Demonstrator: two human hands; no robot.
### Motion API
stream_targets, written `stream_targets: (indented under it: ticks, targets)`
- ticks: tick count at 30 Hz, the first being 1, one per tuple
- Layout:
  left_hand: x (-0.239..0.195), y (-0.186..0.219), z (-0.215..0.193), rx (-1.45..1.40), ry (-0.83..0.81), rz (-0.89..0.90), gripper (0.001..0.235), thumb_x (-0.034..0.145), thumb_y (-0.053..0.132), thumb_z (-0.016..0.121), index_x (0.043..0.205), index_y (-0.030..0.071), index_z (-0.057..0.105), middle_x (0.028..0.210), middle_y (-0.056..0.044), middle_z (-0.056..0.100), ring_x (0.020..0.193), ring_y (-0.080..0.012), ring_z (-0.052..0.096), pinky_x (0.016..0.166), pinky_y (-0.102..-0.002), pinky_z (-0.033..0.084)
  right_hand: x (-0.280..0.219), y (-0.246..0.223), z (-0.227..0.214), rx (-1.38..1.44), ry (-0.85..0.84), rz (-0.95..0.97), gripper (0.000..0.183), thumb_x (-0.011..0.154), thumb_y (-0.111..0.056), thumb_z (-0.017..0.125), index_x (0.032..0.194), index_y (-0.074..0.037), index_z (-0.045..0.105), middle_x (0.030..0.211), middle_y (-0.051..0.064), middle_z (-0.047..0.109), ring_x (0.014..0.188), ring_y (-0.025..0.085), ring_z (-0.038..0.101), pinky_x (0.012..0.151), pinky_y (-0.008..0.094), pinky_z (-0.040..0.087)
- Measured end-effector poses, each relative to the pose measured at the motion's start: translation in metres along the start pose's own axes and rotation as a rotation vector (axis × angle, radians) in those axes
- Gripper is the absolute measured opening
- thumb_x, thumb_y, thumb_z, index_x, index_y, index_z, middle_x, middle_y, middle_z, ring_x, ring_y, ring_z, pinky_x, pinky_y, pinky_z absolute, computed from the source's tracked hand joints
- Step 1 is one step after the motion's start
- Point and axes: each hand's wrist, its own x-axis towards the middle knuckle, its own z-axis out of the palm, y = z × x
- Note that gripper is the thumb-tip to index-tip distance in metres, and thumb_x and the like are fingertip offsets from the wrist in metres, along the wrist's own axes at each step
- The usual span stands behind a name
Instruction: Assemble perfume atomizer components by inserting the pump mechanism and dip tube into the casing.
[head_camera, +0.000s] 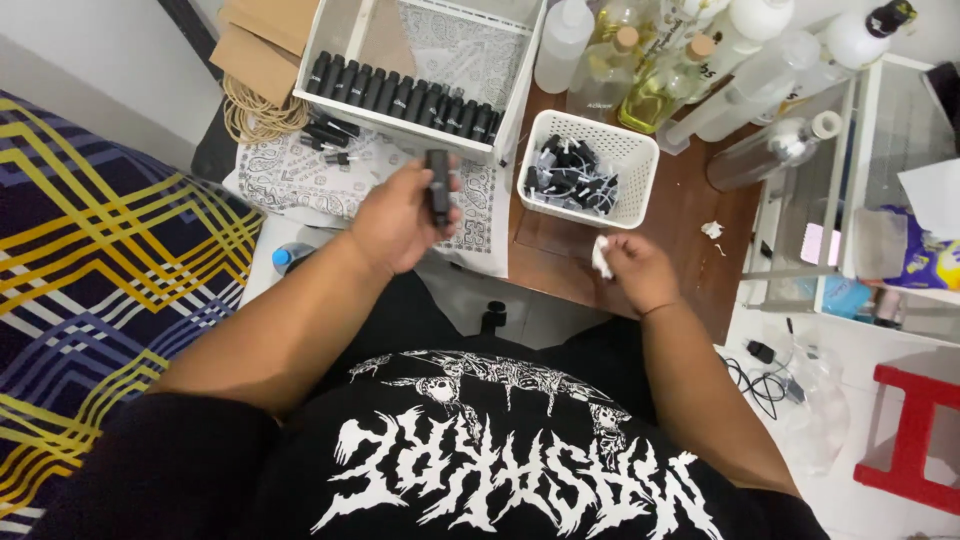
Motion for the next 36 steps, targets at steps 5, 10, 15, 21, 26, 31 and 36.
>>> stream_targets:
  ticks: [5, 10, 15, 21, 26, 31, 36]
  targets:
    - [-0.052, -0.001, 0.059, -0.03, -0.261, -0.011, 0.02, 0.098, 0.021, 0.058, 0.117, 0.015, 0.059, 0.085, -0.008, 0.071, 0.07, -0.0241, 0.076, 0.061, -0.037, 0.067, -0.085, -0.113, -0.047, 0.388, 0.113, -0.438, 0.009, 0.096, -0.005, 0.068, 0.105, -0.005, 0.071, 0.073, 0.0, 0.059, 0.067, 0.009, 0.051, 0.06, 0.023, 0.045]
    - [-0.075, -0.053, 0.092, -0.13, -0.309, -0.044, 0.021, 0.1, 0.018, 0.065, 0.117, 0.007, 0.06, 0.086, -0.015, 0.074, 0.07, -0.0255, 0.077, 0.06, -0.037, 0.068, -0.156, -0.17, -0.057, 0.126, 0.142, -1.098, 0.005, 0.088, -0.012, 0.077, 0.089, -0.007, 0.076, 0.079, 0.008, 0.066, 0.072, 0.029, 0.068, 0.068, 0.038, 0.057]
    - [-0.084, -0.09, 0.097, 0.123, -0.188, -0.076, 0.047, 0.101, 0.035, 0.064, 0.132, -0.001, 0.06, 0.087, -0.014, 0.071, 0.065, -0.0186, 0.07, 0.055, -0.033, 0.068, -0.155, -0.166, -0.05, -0.191, 0.371, -1.329, 0.014, 0.097, -0.017, 0.067, 0.099, -0.007, 0.076, 0.084, 0.007, 0.067, 0.077, 0.03, 0.066, 0.071, 0.04, 0.054]
    - [-0.088, -0.102, 0.102, 0.188, -0.076, 0.005, 0.044, 0.104, 0.039, 0.056, 0.126, 0.003, 0.067, 0.077, -0.011, 0.069, 0.054, -0.0163, 0.069, 0.05, -0.031, 0.065, -0.191, -0.181, -0.047, -0.182, 0.113, -1.474, 0.009, 0.092, -0.015, 0.07, 0.097, -0.008, 0.073, 0.085, 0.008, 0.064, 0.071, 0.035, 0.063, 0.064, 0.047, 0.053]
    - [-0.107, -0.089, 0.116, 0.25, -0.002, 0.014, 0.038, 0.104, 0.034, 0.057, 0.117, 0.0, 0.069, 0.071, -0.013, 0.058, 0.055, -0.0206, 0.064, 0.046, -0.033, 0.065, -0.185, -0.167, -0.058, -0.441, 0.358, -1.297, 0.013, 0.092, -0.016, 0.072, 0.091, -0.003, 0.073, 0.078, 0.012, 0.063, 0.074, 0.036, 0.063, 0.065, 0.049, 0.052]
    - [-0.113, -0.087, 0.123, 0.298, 0.04, 0.043, 0.035, 0.104, 0.033, 0.054, 0.115, 0.003, 0.068, 0.071, -0.007, 0.054, 0.051, -0.0138, 0.06, 0.045, -0.026, 0.062, -0.192, -0.152, -0.033, -0.176, 0.247, -1.396, 0.008, 0.091, -0.019, 0.071, 0.094, -0.014, 0.075, 0.087, 0.003, 0.066, 0.075, 0.031, 0.066, 0.068, 0.044, 0.055]
    - [-0.116, -0.094, 0.13, 0.331, 0.038, -0.048, 0.038, 0.103, 0.033, 0.056, 0.126, 0.005, 0.067, 0.07, -0.012, 0.051, 0.053, -0.0209, 0.062, 0.046, -0.036, 0.066, -0.17, -0.14, -0.053, -0.208, 0.429, -1.232, 0.016, 0.088, -0.009, 0.07, 0.103, -0.009, 0.076, 0.086, 0.005, 0.065, 0.078, 0.029, 0.064, 0.074, 0.04, 0.057]
